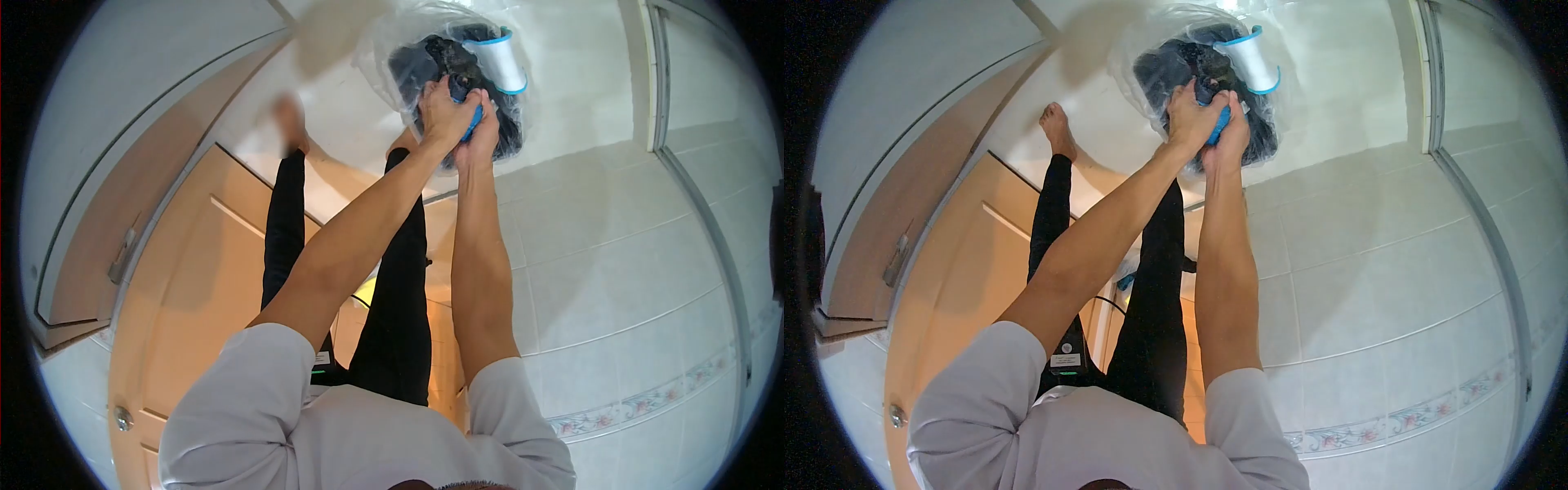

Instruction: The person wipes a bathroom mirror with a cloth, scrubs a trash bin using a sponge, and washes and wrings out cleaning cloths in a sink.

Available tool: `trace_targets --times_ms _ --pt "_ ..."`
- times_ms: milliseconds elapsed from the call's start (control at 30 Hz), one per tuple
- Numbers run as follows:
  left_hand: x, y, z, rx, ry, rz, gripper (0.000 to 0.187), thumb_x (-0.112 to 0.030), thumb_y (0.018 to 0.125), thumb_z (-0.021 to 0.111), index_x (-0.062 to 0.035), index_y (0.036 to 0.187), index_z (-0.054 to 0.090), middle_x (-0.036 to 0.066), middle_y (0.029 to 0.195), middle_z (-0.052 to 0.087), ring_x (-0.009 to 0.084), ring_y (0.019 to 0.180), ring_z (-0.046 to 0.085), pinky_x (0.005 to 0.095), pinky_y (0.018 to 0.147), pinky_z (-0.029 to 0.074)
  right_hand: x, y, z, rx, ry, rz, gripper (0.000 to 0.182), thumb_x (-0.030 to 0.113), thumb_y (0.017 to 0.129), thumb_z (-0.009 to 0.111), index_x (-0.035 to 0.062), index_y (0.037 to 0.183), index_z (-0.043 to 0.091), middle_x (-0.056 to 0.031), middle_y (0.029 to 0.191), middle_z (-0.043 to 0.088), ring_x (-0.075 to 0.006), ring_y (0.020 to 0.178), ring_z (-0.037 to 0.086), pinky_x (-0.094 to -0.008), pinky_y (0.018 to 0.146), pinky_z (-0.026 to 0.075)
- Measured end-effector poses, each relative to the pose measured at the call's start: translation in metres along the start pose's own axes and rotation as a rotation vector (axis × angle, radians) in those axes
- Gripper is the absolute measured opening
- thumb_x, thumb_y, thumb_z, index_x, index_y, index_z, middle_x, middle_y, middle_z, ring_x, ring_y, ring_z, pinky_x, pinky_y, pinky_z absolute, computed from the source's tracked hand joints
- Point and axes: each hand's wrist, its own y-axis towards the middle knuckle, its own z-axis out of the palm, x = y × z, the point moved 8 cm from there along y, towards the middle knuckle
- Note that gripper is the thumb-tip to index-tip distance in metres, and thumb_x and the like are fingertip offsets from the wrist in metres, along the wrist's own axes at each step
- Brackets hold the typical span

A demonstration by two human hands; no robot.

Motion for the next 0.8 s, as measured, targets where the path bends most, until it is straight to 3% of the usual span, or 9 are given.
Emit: trace_targets --times_ms 133,200,267,333,400,533,633,700,800 --pt "-0.008 0.008 0.007 -0.127 0.086 0.222 0.06 -0.035 0.073 0.077 -0.0023 0.123 0.067 0.029 0.115 0.067 0.0401 0.106 0.066 0.0406 0.1 0.049 0.004 0.018 0.003 -0.011 0.072 -0.025 0.033 0.026 0.1 0.056 -0.0018 0.117 0.06 -0.0126 0.111 0.064 -0.023 0.099 0.065 -0.0391 0.084 0.055" --pt "-0.008 0.011 0.0 0.039 -0.219 -0.157 0.059 -0.033 0.074 0.077 -0.0016 0.123 0.067 0.028 0.117 0.067 0.0401 0.107 0.066 0.0403 0.098 0.05 0.006 0.019 0.011 -0.022 0.104 -0.039 0.032 0.023 0.1 0.056 -0.0027 0.117 0.061 -0.0128 0.112 0.064 -0.0238 0.098 0.065 -0.0394 0.083 0.055" --pt "-0.011 0.015 0.004 -0.018 -0.19 -0.123 0.055 -0.031 0.074 0.076 -0.0011 0.12 0.068 0.026 0.117 0.068 0.04 0.107 0.067 0.0402 0.097 0.051 0.014 0.022 0.009 -0.178 0.018 -0.105 0.031 0.021 0.099 0.055 -0.0041 0.117 0.06 -0.0142 0.114 0.063 -0.0249 0.098 0.064 -0.0389 0.083 0.055" --pt "-0.014 0.022 0.002 -0.082 -0.16 -0.086 0.052 -0.029 0.074 0.075 -0.0006 0.117 0.07 0.025 0.116 0.069 0.0398 0.106 0.067 0.0401 0.096 0.051 0.017 0.024 0.011 -0.168 -0.021 -0.118 0.032 0.018 0.099 0.053 -0.0055 0.12 0.059 -0.0154 0.115 0.063 -0.0242 0.098 0.064 -0.0384 0.083 0.054" --pt "-0.024 0.025 -0.001 -0.126 -0.126 0.044 0.043 -0.024 0.074 0.074 -0.001 0.111 0.073 0.022 0.11 0.072 0.0383 0.102 0.069 0.0406 0.092 0.053 0.011 0.031 0.009 -0.156 -0.005 -0.044 0.032 0.019 0.098 0.052 -0.0045 0.119 0.058 -0.0162 0.113 0.063 -0.0265 0.098 0.064 -0.0402 0.084 0.054" --pt "-0.037 0.022 -0.008 -0.101 -0.068 0.049 0.039 -0.024 0.073 0.073 -0.0031 0.106 0.075 0.023 0.106 0.072 0.0378 0.1 0.069 0.0417 0.09 0.054 0.007 0.037 0.005 -0.097 -0.01 0.066 0.03 0.022 0.097 0.051 -0.0017 0.115 0.06 -0.016 0.109 0.063 -0.0292 0.097 0.065 -0.0416 0.085 0.055" --pt "-0.037 0.019 -0.005 0.023 -0.009 0.015 0.038 -0.026 0.074 0.073 -0.0057 0.106 0.076 0.021 0.105 0.073 0.0379 0.098 0.069 0.0428 0.089 0.055 -0.003 0.046 -0.008 -0.107 0.017 0.145 0.03 0.025 0.096 0.05 0.0019 0.112 0.06 -0.0155 0.107 0.064 -0.0306 0.097 0.066 -0.0422 0.086 0.056" --pt "-0.039 0.018 -0.001 0.068 0.01 0.058 0.038 -0.028 0.074 0.073 -0.0065 0.105 0.076 0.02 0.104 0.073 0.0377 0.098 0.069 0.0434 0.089 0.055 -0.008 0.047 -0.006 -0.003 0.024 0.229 0.031 0.028 0.096 0.049 0.0046 0.112 0.061 -0.0152 0.109 0.065 -0.03 0.1 0.066 -0.0437 0.087 0.056" --pt "-0.046 0.015 0.0 0.168 0.066 0.095 0.038 -0.027 0.074 0.072 -0.0067 0.105 0.077 0.019 0.103 0.073 0.0377 0.096 0.07 0.044 0.088 0.055 -0.013 0.041 -0.016 -0.068 0.066 0.362 0.035 0.033 0.097 0.046 0.0057 0.113 0.061 -0.0152 0.112 0.066 -0.0306 0.104 0.065 -0.0471 0.089 0.055"
